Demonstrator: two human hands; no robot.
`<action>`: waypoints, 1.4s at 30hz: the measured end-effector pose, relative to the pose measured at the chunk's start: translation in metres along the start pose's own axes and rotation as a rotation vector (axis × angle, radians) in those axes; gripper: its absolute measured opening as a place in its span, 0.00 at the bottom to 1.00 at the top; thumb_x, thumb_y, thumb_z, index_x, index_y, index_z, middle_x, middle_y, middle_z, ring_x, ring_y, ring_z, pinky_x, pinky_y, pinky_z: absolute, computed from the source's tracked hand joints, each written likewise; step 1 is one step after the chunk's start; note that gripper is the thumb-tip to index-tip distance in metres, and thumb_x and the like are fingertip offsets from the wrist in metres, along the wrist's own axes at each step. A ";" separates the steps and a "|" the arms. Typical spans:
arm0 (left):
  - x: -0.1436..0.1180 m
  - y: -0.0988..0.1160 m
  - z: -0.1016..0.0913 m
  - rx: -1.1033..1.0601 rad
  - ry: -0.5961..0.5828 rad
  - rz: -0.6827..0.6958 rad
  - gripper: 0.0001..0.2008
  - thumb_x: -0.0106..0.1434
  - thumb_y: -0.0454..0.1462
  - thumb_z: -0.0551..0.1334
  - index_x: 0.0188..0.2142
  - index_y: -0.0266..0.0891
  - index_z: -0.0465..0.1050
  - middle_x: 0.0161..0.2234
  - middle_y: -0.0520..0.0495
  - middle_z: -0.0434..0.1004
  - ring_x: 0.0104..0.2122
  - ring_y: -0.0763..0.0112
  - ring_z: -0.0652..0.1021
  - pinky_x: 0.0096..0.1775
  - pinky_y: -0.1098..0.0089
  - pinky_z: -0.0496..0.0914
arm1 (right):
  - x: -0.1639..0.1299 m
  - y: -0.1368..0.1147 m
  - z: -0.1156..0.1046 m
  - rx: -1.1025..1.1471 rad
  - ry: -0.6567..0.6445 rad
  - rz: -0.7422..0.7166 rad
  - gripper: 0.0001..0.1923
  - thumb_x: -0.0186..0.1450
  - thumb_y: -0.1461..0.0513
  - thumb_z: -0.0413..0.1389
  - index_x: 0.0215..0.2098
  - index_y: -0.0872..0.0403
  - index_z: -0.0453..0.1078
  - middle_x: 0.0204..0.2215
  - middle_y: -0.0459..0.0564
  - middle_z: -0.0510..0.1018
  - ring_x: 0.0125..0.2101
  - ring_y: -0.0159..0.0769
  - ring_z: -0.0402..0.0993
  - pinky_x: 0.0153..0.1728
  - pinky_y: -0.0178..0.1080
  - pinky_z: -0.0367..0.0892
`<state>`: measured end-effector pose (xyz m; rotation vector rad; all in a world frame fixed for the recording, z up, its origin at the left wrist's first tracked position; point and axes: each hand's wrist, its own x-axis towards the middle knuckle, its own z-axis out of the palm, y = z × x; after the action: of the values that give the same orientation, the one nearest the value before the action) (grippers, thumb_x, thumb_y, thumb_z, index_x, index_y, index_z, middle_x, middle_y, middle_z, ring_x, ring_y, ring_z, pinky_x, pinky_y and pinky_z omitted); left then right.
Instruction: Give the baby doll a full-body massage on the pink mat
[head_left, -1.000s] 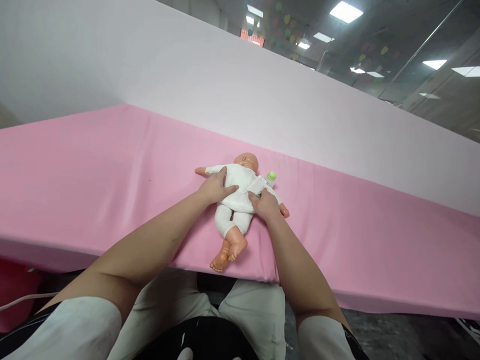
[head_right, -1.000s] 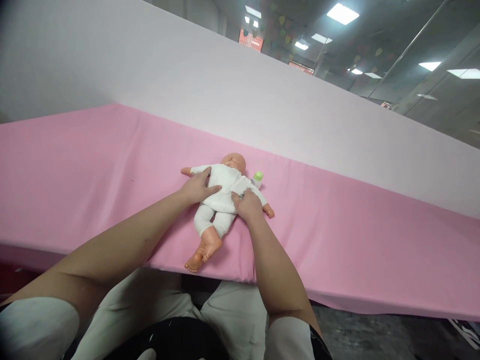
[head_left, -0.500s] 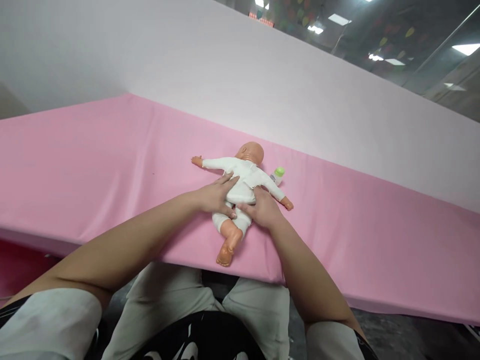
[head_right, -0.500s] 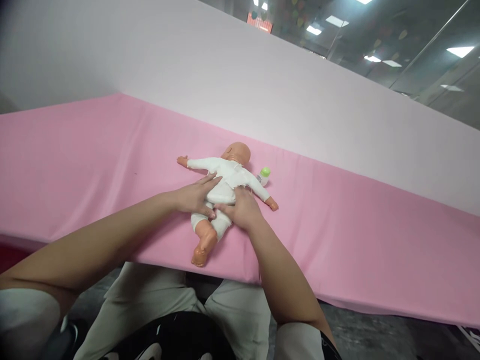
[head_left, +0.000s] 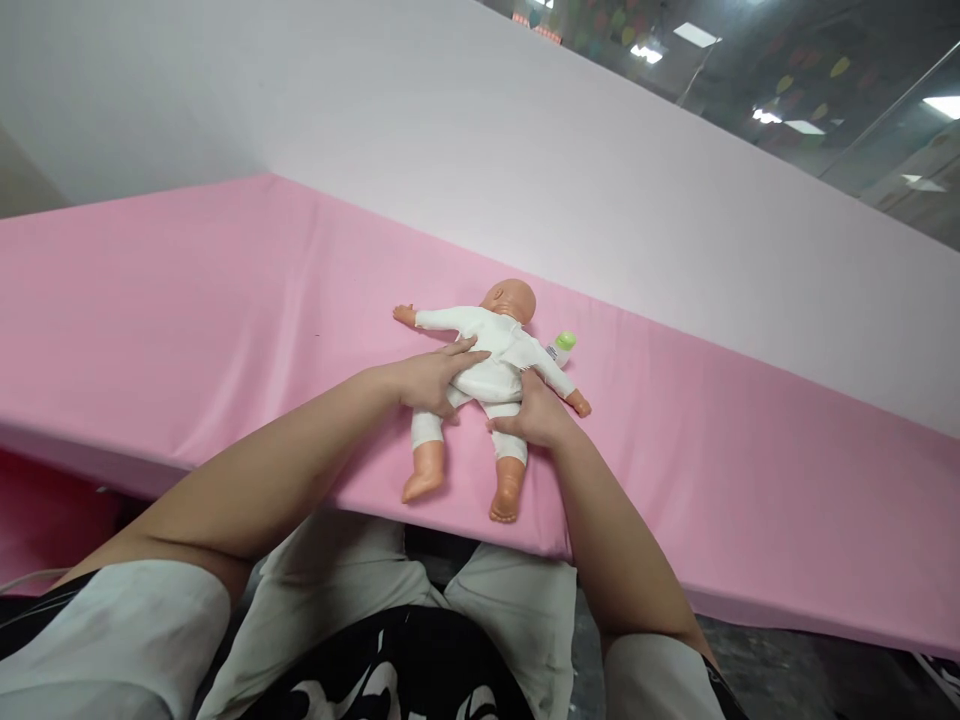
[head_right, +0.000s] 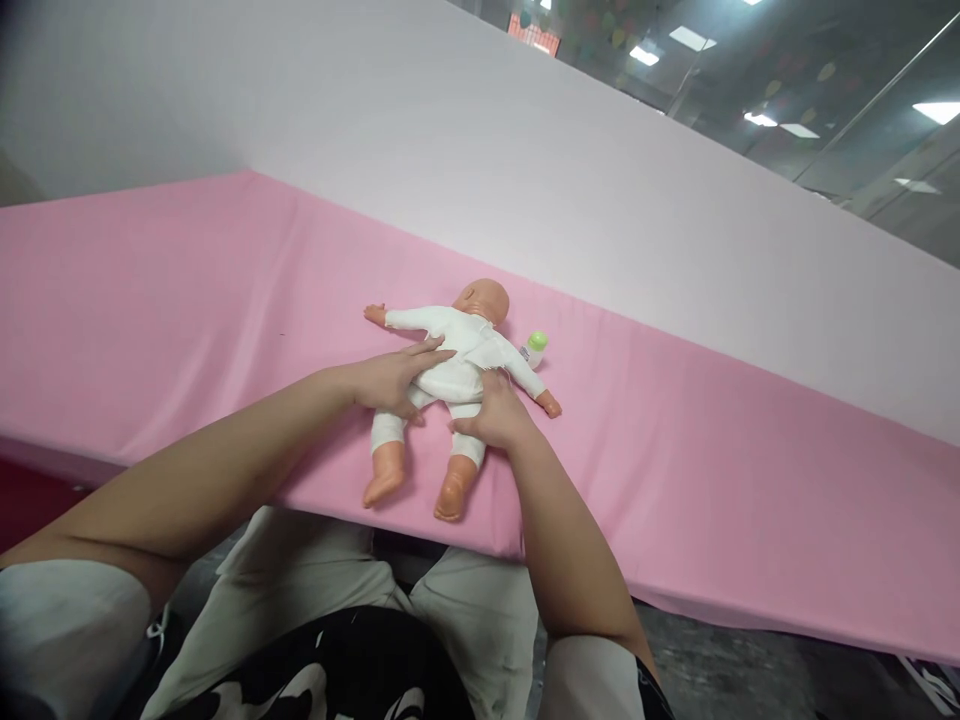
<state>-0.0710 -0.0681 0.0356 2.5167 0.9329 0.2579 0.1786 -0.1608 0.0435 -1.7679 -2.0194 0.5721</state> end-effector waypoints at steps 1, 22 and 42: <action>-0.001 -0.002 -0.002 -0.002 -0.008 0.004 0.66 0.47 0.47 0.77 0.79 0.49 0.43 0.80 0.37 0.36 0.76 0.38 0.50 0.69 0.48 0.60 | 0.000 0.001 -0.001 0.014 0.001 0.022 0.56 0.52 0.49 0.73 0.72 0.52 0.56 0.66 0.61 0.69 0.65 0.58 0.68 0.60 0.55 0.70; 0.013 0.005 0.015 0.062 0.290 -0.193 0.62 0.59 0.67 0.64 0.77 0.31 0.46 0.77 0.23 0.43 0.76 0.33 0.45 0.72 0.41 0.47 | 0.001 0.000 0.007 -0.074 0.046 -0.020 0.57 0.61 0.43 0.69 0.79 0.46 0.48 0.76 0.61 0.55 0.76 0.59 0.50 0.70 0.61 0.56; 0.000 0.040 0.013 0.258 0.279 0.180 0.14 0.66 0.44 0.61 0.28 0.42 0.81 0.29 0.46 0.77 0.33 0.60 0.77 0.37 0.60 0.68 | -0.008 -0.023 0.005 -0.213 0.067 -0.214 0.11 0.71 0.58 0.57 0.36 0.49 0.81 0.35 0.48 0.82 0.38 0.42 0.76 0.42 0.42 0.67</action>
<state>-0.0440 -0.0997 0.0423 2.8602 0.8895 0.5927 0.1577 -0.1714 0.0518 -1.6299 -2.2544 0.2368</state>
